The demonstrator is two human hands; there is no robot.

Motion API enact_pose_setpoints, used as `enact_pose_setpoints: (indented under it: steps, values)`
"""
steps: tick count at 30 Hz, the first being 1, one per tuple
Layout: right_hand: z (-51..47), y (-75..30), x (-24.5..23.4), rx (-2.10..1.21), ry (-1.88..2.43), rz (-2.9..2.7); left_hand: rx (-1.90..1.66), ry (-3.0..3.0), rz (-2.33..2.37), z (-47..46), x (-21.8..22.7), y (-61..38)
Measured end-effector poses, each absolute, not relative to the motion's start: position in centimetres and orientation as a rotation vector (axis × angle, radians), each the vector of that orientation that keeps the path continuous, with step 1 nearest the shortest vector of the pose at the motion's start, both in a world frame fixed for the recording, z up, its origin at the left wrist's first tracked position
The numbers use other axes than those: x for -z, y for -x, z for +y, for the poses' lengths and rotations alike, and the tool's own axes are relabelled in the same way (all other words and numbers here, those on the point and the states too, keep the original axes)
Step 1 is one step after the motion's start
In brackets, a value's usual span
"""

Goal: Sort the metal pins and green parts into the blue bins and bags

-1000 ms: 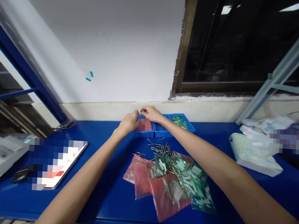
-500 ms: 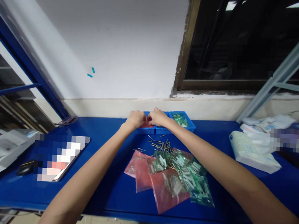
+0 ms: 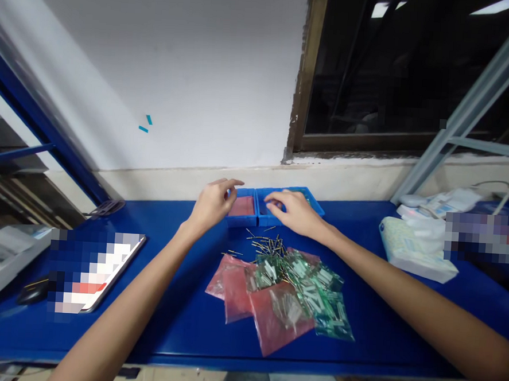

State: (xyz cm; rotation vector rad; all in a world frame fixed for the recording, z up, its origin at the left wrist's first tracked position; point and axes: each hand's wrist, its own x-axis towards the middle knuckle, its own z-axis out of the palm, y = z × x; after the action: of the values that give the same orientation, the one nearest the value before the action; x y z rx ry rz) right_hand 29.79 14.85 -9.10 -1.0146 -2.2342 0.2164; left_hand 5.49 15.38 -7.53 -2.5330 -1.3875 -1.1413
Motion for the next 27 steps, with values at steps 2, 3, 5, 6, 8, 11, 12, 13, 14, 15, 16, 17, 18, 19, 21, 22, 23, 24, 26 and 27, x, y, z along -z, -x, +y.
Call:
enact_pose_setpoints:
  steps: [2, 3, 5, 6, 8, 11, 12, 13, 14, 15, 16, 17, 18, 19, 21, 22, 23, 24, 26, 27]
  values:
    - [12.8, -31.7, 10.4, -0.297, 1.028, -2.199, 1.154, 2.693, -1.261, 13.6, 7.8, -6.3]
    - [12.0, -32.4, 11.3, -0.318, 1.046, -2.178, 1.087, 2.822, -1.187, 12.9, 8.1, -6.9]
    - [11.0, -33.3, 12.9, -0.326, 1.081, -2.154, 0.835, 3.011, -1.068, 12.1, 9.0, -8.0]
    - [10.8, -33.5, 13.6, -0.329, 1.089, -2.166, 0.699, 3.04, -1.041, 11.9, 9.5, -8.4]
    - [10.6, -33.4, 14.5, -0.319, 1.096, -2.226, 0.498, 3.0, -1.038, 11.8, 10.7, -8.9]
    - [10.6, -32.9, 14.7, -0.245, 1.072, -2.366, 0.326, 2.907, -1.05, 11.7, 12.2, -8.8]
    - [10.6, -32.8, 14.7, -0.215, 1.054, -2.403, 0.281, 2.879, -1.06, 11.6, 12.6, -8.7]
    - [10.6, -32.7, 14.7, -0.186, 1.038, -2.43, 0.249, 2.851, -1.079, 11.5, 13.0, -8.6]
    - [10.5, -32.6, 14.8, -0.161, 1.028, -2.444, 0.233, 2.828, -1.099, 11.4, 13.3, -8.6]
    - [10.5, -32.6, 14.8, -0.142, 1.024, -2.447, 0.231, 2.818, -1.111, 11.2, 13.5, -8.6]
    - [10.4, -32.6, 14.9, -0.127, 1.027, -2.441, 0.24, 2.818, -1.114, 11.1, 13.6, -8.6]
    - [10.4, -32.7, 15.1, -0.114, 1.034, -2.434, 0.255, 2.823, -1.113, 11.0, 13.7, -8.7]
    - [10.4, -32.7, 15.2, -0.107, 1.038, -2.429, 0.274, 2.826, -1.114, 11.0, 13.8, -8.8]
    - [10.4, -32.7, 15.3, -0.105, 1.038, -2.429, 0.289, 2.828, -1.116, 11.0, 13.9, -8.8]
    - [10.5, -32.7, 15.6, -0.106, 1.025, -2.43, 0.319, 2.824, -1.126, 11.2, 14.0, -8.9]
    - [10.5, -32.7, 15.7, -0.11, 1.019, -2.432, 0.336, 2.823, -1.132, 11.3, 14.1, -8.9]
    - [10.5, -32.7, 15.8, -0.115, 1.017, -2.431, 0.354, 2.822, -1.135, 11.4, 14.2, -8.9]
    - [10.5, -32.7, 15.8, -0.12, 1.018, -2.427, 0.372, 2.822, -1.136, 11.5, 14.3, -8.8]
    - [10.5, -32.7, 15.8, -0.131, 1.029, -2.418, 0.401, 2.826, -1.132, 11.7, 14.4, -8.7]
    - [10.4, -32.7, 15.7, -0.136, 1.034, -2.414, 0.408, 2.828, -1.128, 11.8, 14.5, -8.7]
